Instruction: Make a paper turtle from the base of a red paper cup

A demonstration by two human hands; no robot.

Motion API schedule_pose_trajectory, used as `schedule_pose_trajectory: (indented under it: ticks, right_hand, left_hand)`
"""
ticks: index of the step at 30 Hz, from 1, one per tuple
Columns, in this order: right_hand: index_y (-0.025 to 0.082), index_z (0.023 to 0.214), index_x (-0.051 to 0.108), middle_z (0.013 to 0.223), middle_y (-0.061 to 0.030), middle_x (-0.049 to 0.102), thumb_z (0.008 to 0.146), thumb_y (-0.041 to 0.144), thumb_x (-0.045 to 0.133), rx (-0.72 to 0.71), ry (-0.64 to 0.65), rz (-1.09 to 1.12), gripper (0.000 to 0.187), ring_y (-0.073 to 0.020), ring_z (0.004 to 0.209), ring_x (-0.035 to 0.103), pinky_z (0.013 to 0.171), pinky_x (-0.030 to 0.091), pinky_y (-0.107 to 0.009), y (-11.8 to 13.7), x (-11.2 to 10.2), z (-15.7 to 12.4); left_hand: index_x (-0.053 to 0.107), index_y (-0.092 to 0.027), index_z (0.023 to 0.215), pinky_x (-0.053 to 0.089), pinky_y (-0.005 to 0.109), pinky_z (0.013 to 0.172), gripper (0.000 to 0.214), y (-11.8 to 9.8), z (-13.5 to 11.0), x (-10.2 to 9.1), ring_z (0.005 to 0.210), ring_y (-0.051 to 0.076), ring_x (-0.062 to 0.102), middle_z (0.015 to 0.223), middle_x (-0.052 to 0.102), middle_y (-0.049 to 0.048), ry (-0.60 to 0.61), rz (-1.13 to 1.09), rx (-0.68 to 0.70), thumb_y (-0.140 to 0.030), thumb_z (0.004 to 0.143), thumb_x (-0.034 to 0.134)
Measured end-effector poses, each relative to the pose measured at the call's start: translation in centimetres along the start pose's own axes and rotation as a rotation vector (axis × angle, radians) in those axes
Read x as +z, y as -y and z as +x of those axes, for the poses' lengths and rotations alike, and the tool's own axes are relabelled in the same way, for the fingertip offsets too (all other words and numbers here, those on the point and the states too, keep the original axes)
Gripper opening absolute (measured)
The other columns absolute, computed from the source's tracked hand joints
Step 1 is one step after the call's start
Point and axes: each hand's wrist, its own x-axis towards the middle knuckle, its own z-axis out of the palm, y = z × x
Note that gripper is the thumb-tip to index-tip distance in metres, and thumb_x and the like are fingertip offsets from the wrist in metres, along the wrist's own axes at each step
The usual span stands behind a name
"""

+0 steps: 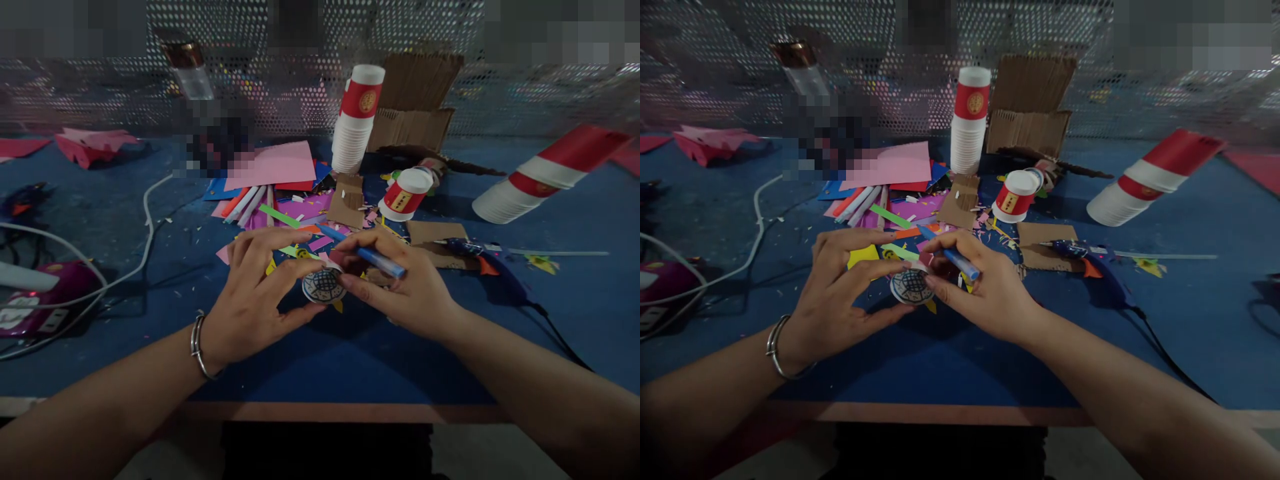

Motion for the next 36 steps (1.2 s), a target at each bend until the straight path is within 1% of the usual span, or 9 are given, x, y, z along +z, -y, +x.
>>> schedule_pose_trajectory:
  ticks: [6, 11, 14, 17, 20, 24, 29, 32, 36]
  right_hand:
    - [0.021, 0.120, 0.072, 0.116, -0.0054, 0.077, 0.100, 0.028, 0.080, -0.012, -0.023, 0.039, 0.023, -0.0166, 0.099, 0.078, 0.089, 0.066, -0.031, 0.0, 0.2, 0.1]
    - [0.021, 0.119, 0.071, 0.114, -0.0042, 0.077, 0.099, 0.025, 0.079, -0.032, -0.030, 0.068, 0.022, -0.0140, 0.094, 0.076, 0.088, 0.066, -0.028, -0.1, 0.2, 0.3]
    - [0.020, 0.120, 0.071, 0.114, -0.0039, 0.077, 0.099, 0.024, 0.080, -0.024, -0.019, 0.072, 0.023, -0.0133, 0.094, 0.076, 0.088, 0.066, -0.027, -0.3, 0.1, 0.3]
    - [0.021, 0.120, 0.071, 0.115, -0.0041, 0.078, 0.100, 0.026, 0.079, -0.027, -0.011, 0.043, 0.023, -0.0138, 0.095, 0.076, 0.088, 0.066, -0.028, -0.4, 0.1, 0.3]
    - [0.021, 0.121, 0.071, 0.114, -0.0043, 0.079, 0.100, 0.030, 0.079, -0.036, 0.001, -0.039, 0.024, -0.0151, 0.095, 0.077, 0.088, 0.065, -0.029, -0.4, -0.1, 0.3]
    - [0.020, 0.129, 0.068, 0.116, -0.0081, 0.081, 0.102, 0.034, 0.076, -0.062, 0.001, -0.244, 0.032, -0.0211, 0.101, 0.080, 0.090, 0.066, -0.035, -0.4, -0.8, 0.3]
    - [0.017, 0.140, 0.068, 0.129, -0.0159, 0.080, 0.105, 0.020, 0.060, -0.191, 0.132, -0.617, 0.035, -0.0313, 0.120, 0.076, 0.102, 0.065, -0.049, -1.2, -1.5, 0.5]
    - [0.012, 0.139, 0.072, 0.123, -0.0190, 0.079, 0.105, 0.014, 0.052, -0.256, 0.265, -0.774, 0.039, -0.0345, 0.116, 0.075, 0.099, 0.065, -0.053, -1.8, -1.2, 0.4]
    - [0.010, 0.139, 0.074, 0.120, -0.0189, 0.078, 0.106, 0.012, 0.049, -0.278, 0.348, -0.829, 0.042, -0.0355, 0.111, 0.073, 0.097, 0.065, -0.056, -2.0, -0.7, 0.2]
  left_hand:
    - [0.058, -0.026, 0.140, 0.057, 0.051, 0.111, 0.067, 0.5, -0.5, 0.7, 0.130, 0.032, 0.067, 0.139, 0.068, 0.0127, 0.033, -0.301, -0.125, -0.042, 0.086, 0.096]
    - [0.052, -0.029, 0.146, 0.065, 0.040, 0.090, 0.080, 0.9, -0.7, 1.5, 0.113, 0.025, 0.070, 0.137, 0.063, 0.0117, 0.058, -0.586, -0.322, -0.046, 0.083, 0.098]
    - [0.048, -0.031, 0.149, 0.064, 0.038, 0.088, 0.086, 0.8, -0.5, 1.6, 0.102, 0.022, 0.069, 0.125, 0.067, 0.0076, 0.095, -0.756, -0.416, -0.041, 0.081, 0.099]
    - [0.047, -0.028, 0.150, 0.061, 0.038, 0.090, 0.084, 0.5, -0.3, 1.4, 0.099, 0.021, 0.071, 0.112, 0.072, 0.0051, 0.142, -0.863, -0.577, -0.037, 0.084, 0.098]
    - [0.053, -0.025, 0.144, 0.060, 0.033, 0.082, 0.071, 0.6, 0.1, 1.2, 0.089, 0.019, 0.070, 0.100, 0.072, 0.0030, 0.131, -0.930, -0.731, -0.037, 0.088, 0.094]
    - [0.061, -0.025, 0.132, 0.060, 0.031, 0.072, 0.066, 1.5, 0.5, 0.9, 0.081, 0.018, 0.072, 0.093, 0.074, 0.0001, -0.016, -1.035, -0.920, -0.033, 0.080, 0.100]
    - [0.065, -0.025, 0.115, 0.065, 0.032, 0.083, 0.059, 2.5, 0.8, 0.4, 0.095, 0.020, 0.075, 0.102, 0.076, -0.0008, -0.334, -1.133, -1.027, -0.022, 0.070, 0.103]
    - [0.065, -0.022, 0.114, 0.065, 0.031, 0.080, 0.058, 2.5, 0.9, 0.3, 0.095, 0.018, 0.075, 0.102, 0.076, 0.0002, -0.376, -1.148, -1.068, -0.020, 0.070, 0.102]
    - [0.064, -0.021, 0.116, 0.064, 0.028, 0.071, 0.060, 2.6, 0.7, 0.6, 0.088, 0.017, 0.073, 0.099, 0.074, 0.0006, -0.335, -1.129, -1.119, -0.021, 0.070, 0.103]
